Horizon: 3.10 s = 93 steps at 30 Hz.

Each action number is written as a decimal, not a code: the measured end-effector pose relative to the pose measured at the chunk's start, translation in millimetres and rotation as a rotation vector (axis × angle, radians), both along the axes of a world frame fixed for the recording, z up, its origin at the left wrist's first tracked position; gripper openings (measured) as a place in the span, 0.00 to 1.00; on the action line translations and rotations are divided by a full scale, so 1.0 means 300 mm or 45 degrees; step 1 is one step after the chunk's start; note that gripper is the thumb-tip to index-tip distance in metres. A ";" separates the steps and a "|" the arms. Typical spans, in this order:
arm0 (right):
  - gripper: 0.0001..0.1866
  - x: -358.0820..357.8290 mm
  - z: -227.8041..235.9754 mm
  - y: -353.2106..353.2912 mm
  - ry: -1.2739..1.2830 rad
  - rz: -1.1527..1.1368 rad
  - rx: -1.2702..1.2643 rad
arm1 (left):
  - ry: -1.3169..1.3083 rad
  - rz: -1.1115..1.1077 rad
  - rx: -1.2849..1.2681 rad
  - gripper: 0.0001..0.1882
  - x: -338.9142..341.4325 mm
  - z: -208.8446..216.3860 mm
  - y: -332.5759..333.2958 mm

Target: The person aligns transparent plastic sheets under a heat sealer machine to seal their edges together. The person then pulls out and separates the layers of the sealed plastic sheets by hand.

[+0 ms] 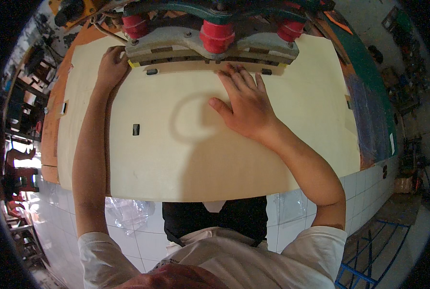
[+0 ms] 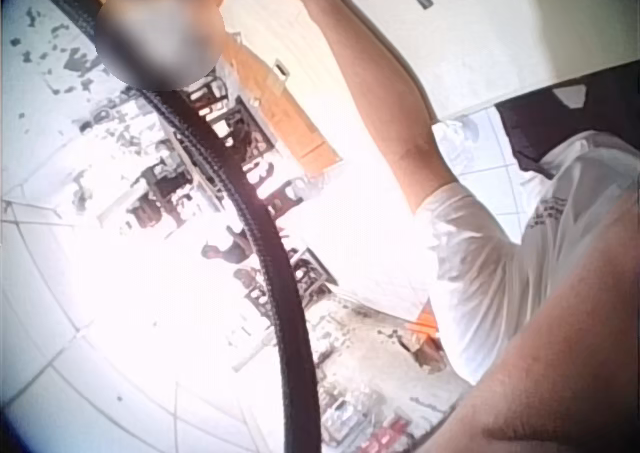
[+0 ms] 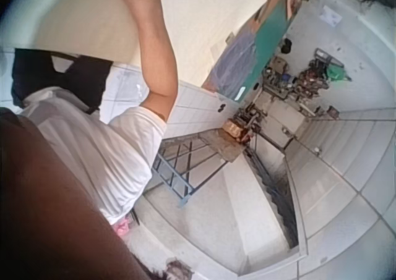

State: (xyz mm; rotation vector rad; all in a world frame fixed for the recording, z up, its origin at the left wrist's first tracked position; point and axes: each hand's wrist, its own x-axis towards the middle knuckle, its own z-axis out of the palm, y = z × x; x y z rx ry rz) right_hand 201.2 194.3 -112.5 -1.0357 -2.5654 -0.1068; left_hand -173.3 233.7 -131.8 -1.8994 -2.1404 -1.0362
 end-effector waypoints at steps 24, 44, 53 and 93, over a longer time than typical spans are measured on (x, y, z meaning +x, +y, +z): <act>0.29 -0.012 0.029 -0.035 -0.002 -0.031 0.074 | -0.010 -0.010 -0.013 0.16 0.002 0.008 -0.002; 0.29 -0.010 0.020 -0.024 0.032 -0.029 0.061 | -0.012 -0.008 -0.001 0.15 -0.007 -0.002 0.002; 0.18 -0.017 0.054 -0.035 0.216 0.141 0.050 | -0.028 0.002 0.010 0.15 -0.002 -0.008 0.000; 0.36 1.316 0.182 -0.183 0.217 -1.138 -0.520 | 0.011 -0.022 0.036 0.14 -0.027 -0.019 0.019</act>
